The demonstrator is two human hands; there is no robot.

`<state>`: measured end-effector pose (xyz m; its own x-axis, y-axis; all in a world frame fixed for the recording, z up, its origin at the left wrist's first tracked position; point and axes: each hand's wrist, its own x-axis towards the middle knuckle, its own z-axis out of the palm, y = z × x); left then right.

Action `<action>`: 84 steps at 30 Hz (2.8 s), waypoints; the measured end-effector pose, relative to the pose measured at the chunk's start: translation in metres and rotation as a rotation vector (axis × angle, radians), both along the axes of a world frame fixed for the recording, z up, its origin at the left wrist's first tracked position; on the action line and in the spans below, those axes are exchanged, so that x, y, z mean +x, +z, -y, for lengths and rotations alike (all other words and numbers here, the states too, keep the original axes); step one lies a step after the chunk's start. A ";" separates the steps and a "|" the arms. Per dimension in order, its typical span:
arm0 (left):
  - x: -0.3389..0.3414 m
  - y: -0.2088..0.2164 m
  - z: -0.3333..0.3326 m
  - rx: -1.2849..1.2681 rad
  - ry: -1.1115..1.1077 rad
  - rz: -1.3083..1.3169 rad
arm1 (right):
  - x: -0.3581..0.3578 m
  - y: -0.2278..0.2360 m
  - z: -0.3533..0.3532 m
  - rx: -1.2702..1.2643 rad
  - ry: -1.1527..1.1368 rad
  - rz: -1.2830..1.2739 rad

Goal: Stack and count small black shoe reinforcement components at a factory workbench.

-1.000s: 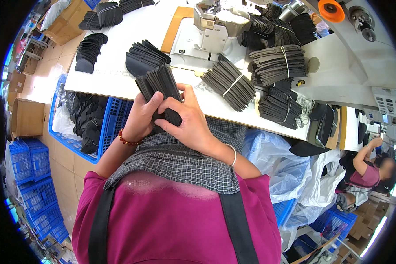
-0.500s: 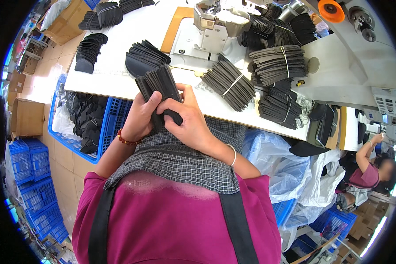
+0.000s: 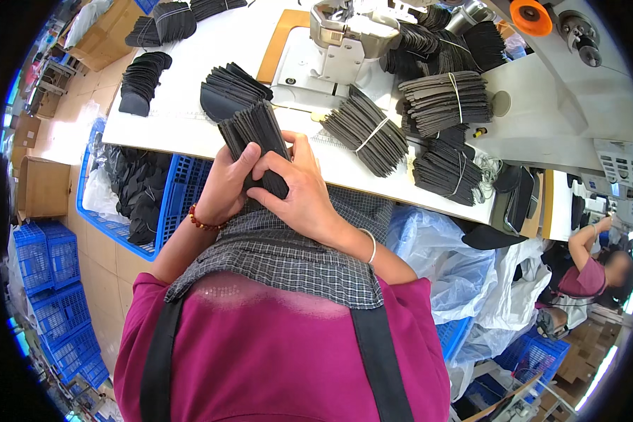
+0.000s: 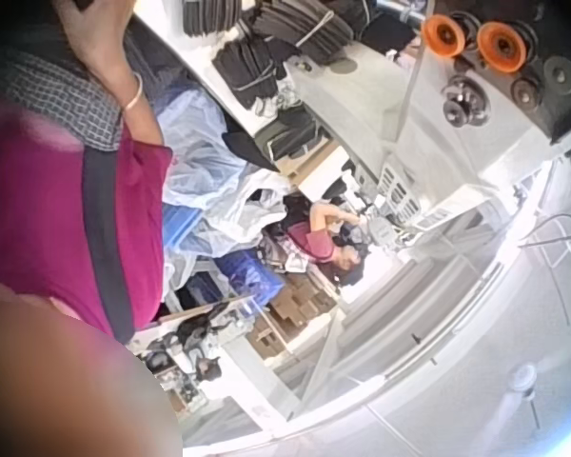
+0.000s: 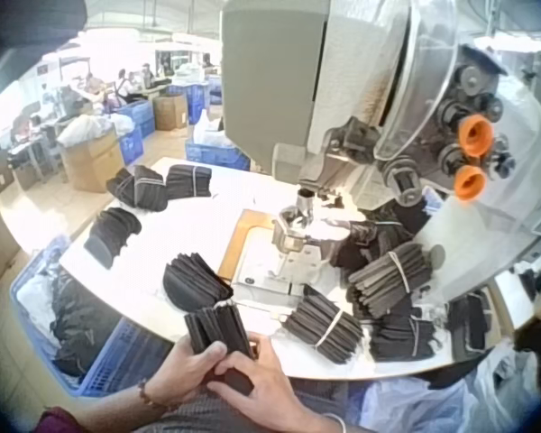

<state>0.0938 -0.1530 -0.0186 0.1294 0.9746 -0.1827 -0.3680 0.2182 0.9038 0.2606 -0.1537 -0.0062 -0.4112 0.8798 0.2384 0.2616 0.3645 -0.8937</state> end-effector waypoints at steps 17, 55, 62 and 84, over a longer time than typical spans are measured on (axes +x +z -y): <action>0.000 -0.002 -0.002 0.000 0.004 0.004 | -0.002 -0.006 -0.002 0.015 0.005 -0.028; 0.007 0.009 0.003 -0.084 0.008 0.136 | -0.007 -0.006 -0.001 0.203 -0.037 0.085; 0.001 0.005 0.002 -0.093 -0.015 0.171 | -0.009 -0.011 -0.002 0.228 -0.056 0.129; -0.016 0.001 0.010 0.051 0.118 0.164 | -0.034 -0.007 -0.005 0.325 -0.009 0.308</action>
<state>0.0774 -0.1630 -0.0171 0.0375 0.9923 -0.1184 -0.5318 0.1201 0.8383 0.2271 -0.1489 -0.0129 -0.4990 0.7834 0.3706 0.5017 0.6098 -0.6136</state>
